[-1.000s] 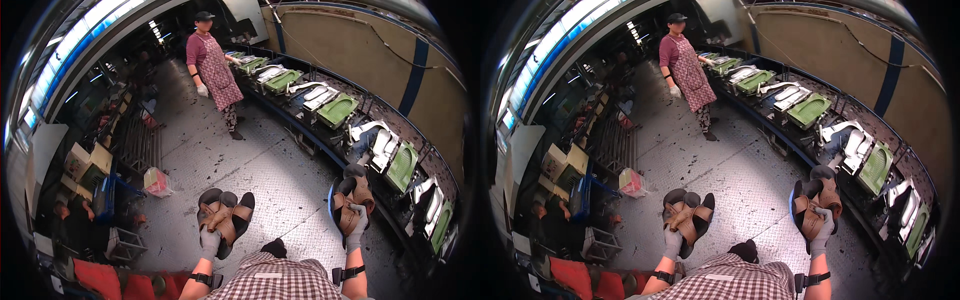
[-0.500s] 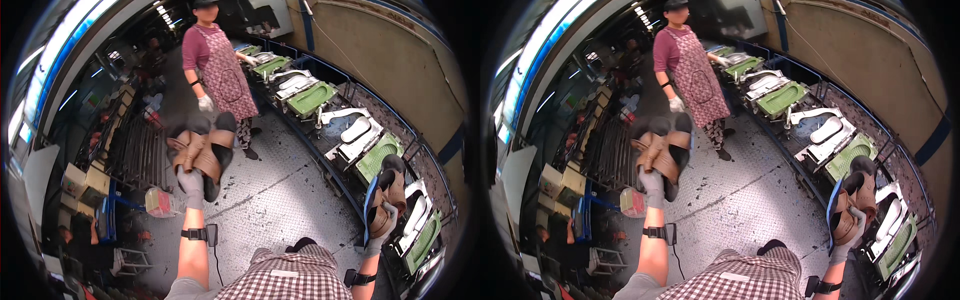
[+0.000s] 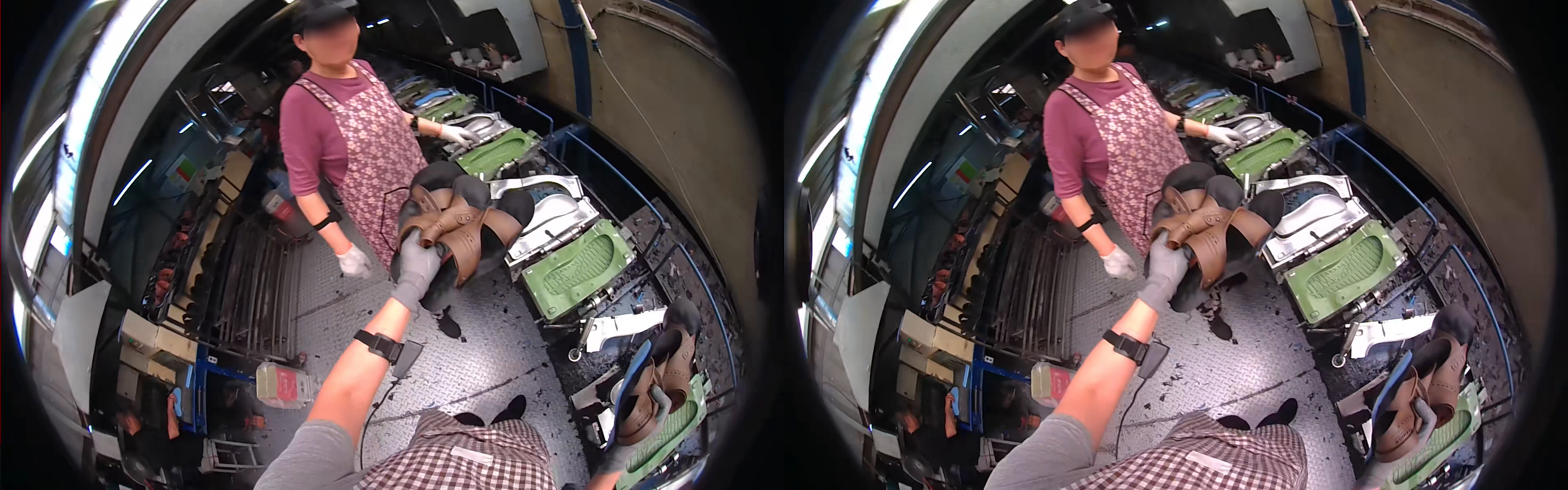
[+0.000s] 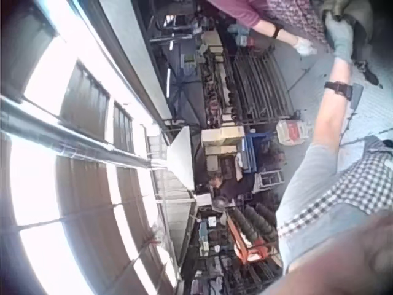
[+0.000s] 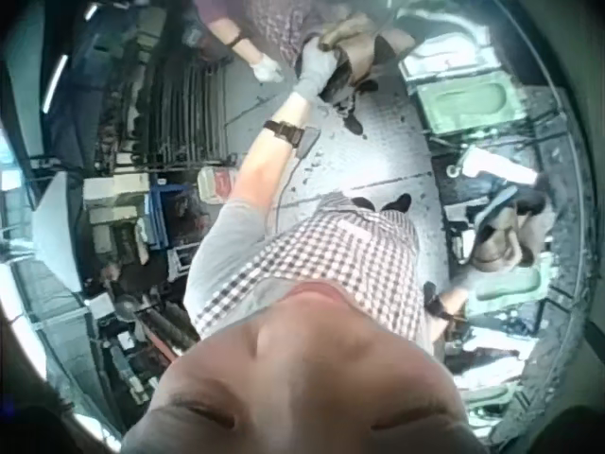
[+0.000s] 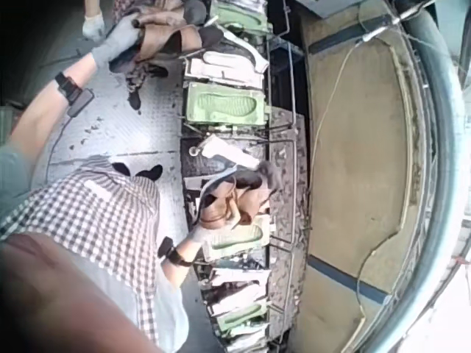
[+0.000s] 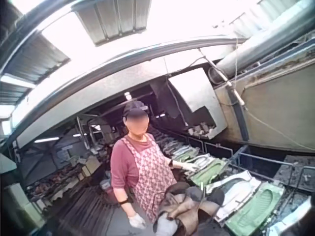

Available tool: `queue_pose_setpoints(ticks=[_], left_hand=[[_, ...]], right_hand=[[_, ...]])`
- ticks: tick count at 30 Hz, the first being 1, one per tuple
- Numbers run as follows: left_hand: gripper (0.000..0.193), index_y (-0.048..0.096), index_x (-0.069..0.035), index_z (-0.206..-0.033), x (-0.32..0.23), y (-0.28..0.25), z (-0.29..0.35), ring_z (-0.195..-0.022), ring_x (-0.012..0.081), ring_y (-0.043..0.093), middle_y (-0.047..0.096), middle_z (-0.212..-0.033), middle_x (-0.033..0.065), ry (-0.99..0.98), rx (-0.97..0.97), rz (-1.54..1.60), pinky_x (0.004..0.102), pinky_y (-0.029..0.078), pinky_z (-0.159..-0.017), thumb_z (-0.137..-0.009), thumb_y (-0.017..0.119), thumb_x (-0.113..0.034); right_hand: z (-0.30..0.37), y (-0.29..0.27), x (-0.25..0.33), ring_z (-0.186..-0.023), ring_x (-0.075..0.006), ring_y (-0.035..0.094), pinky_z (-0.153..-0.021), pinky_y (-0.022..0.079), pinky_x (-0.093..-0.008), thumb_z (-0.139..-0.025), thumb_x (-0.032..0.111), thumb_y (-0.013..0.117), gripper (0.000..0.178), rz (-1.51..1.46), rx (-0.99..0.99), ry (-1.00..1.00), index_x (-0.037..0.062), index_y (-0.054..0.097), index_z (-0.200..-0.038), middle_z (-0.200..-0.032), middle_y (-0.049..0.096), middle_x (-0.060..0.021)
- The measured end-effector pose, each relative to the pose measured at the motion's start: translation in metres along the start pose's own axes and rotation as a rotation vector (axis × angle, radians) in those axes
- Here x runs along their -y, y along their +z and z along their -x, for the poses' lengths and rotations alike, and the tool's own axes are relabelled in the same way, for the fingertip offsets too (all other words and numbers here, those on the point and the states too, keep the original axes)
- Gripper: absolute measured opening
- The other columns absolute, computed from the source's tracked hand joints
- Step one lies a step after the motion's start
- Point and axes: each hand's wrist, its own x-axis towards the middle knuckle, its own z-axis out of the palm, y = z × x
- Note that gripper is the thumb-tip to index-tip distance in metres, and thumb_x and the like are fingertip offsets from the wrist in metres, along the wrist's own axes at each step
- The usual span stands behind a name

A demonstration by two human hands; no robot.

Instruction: Placing shoe uppers onto a molding machine and organizing sandals on storage racks.

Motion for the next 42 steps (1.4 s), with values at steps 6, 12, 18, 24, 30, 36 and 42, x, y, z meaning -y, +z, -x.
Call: queue_pose_setpoints(ticks=[6,12,18,24,30,36,42], left_hand=[[0.035,0.063,0.001,-0.111,0.053,0.118,-0.206,-0.098,0.0332,0.067,0.070,-0.103,0.0193,-0.025,0.182,-0.055,0.0378,0.050,-0.085,-0.078,0.069,-0.008],[0.053,0.060,-0.001,-0.121,0.148,0.247,-0.388,-0.110,0.0366,0.062,0.066,-0.117,0.0218,0.079,0.338,-0.322,0.0420,0.047,-0.097,-0.074,0.074,-0.022],[0.084,0.031,-0.005,-0.151,0.193,0.343,-0.394,-0.137,0.0361,0.038,0.039,-0.149,0.0141,0.206,0.156,-0.818,0.0498,0.029,-0.113,-0.078,0.069,-0.021],[0.079,0.041,-0.016,-0.148,0.181,0.337,-0.395,-0.127,0.0352,0.042,0.044,-0.137,0.0118,0.326,0.167,-0.758,0.0491,0.037,-0.105,-0.075,0.071,-0.015],[0.045,0.061,-0.006,-0.127,0.212,0.341,-0.429,-0.120,0.0266,0.055,0.060,-0.122,0.0149,0.131,0.576,-0.368,0.0365,0.046,-0.101,-0.082,0.061,0.000],[0.032,0.068,0.000,-0.110,0.097,0.327,-0.357,-0.109,0.0211,0.061,0.066,-0.113,0.0087,0.356,0.542,0.096,0.0336,0.048,-0.099,-0.081,0.056,0.008],[0.032,0.068,-0.003,-0.110,0.009,0.321,-0.130,-0.112,0.0265,0.059,0.066,-0.113,0.0111,0.181,0.954,0.459,0.0364,0.044,-0.103,-0.079,0.063,0.002]], right_hand=[[-0.063,0.102,0.012,-0.117,-0.0236,0.055,-0.107,0.041,-0.0364,-0.079,0.015,0.079,0.048,0.344,-0.103,-0.137,0.0056,0.053,-0.118,-0.124,0.055,-0.0095],[-0.074,0.139,-0.046,-0.109,-0.0266,0.062,-0.096,0.051,-0.0369,-0.094,0.015,0.061,0.033,0.307,-0.386,-0.032,0.0003,0.055,-0.124,-0.124,0.062,-0.0154],[-0.076,0.194,-0.016,-0.103,-0.0243,0.065,-0.093,0.054,-0.0340,-0.092,0.009,0.060,0.034,0.489,-0.445,0.139,-0.0026,0.056,-0.124,-0.122,0.064,-0.0153],[-0.103,0.244,0.022,-0.106,-0.0221,0.062,-0.098,0.050,-0.0336,-0.089,0.007,0.068,0.036,0.344,-0.559,0.231,-0.0002,0.055,-0.121,-0.119,0.062,-0.0131],[-0.106,0.265,0.026,-0.106,-0.0277,0.065,-0.094,0.055,-0.0357,-0.082,0.002,0.075,0.039,0.548,-0.540,0.160,0.0028,0.055,-0.115,-0.122,0.062,-0.0180],[-0.073,0.247,0.055,-0.112,-0.0227,0.062,-0.100,0.048,-0.0338,-0.087,0.003,0.069,0.031,0.520,-0.660,0.277,0.0008,0.055,-0.114,-0.121,0.063,-0.0126],[-0.028,0.196,0.050,-0.105,-0.0223,0.065,-0.094,0.054,-0.0329,-0.085,-0.001,0.070,0.029,0.676,-0.698,0.185,0.0008,0.056,-0.110,-0.117,0.065,-0.0137]])
